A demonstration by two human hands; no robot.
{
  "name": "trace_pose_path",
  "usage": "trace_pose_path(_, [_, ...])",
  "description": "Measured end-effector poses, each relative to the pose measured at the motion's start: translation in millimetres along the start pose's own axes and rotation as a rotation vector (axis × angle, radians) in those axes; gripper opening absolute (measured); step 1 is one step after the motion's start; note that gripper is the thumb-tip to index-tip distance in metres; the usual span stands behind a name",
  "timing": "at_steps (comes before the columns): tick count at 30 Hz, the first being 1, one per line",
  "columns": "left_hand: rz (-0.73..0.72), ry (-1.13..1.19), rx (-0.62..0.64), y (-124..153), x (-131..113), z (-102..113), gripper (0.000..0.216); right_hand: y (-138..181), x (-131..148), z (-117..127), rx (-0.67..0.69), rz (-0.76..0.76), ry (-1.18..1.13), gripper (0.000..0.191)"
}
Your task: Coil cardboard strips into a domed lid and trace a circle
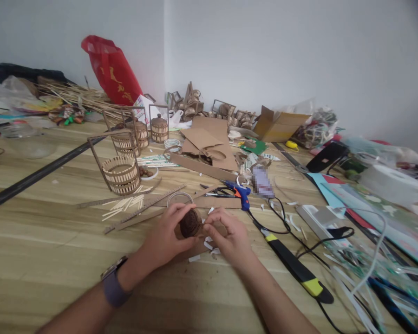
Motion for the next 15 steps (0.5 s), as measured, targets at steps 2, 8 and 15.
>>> trace_pose_path(2, [-0.003, -0.006, 0.011, 0.2, 0.3, -0.6, 0.063, 0.6, 0.1, -0.6, 0.007, -0.002, 0.013, 0.012])
trace_pose_path(8, [-0.037, -0.048, 0.017, 1.4, -3.2, -0.8, 0.062, 2.1, -0.2, -3.0, 0.025, -0.016, 0.036, 0.012])
trace_pose_path(15, [-0.098, -0.06, 0.002, 2.4, -9.3, 1.1, 0.059, 3.9, -4.5, -9.5, 0.011, -0.084, -0.063, 0.015])
Point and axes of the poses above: each hand's wrist, its own y-axis away from the middle knuckle, its own z-axis out of the back of the hand, x = y × z, the point moved 10 cm from there along -y, towards the middle knuckle, and after that the axes turned 11 degrees about z, right-handed, at the moved point
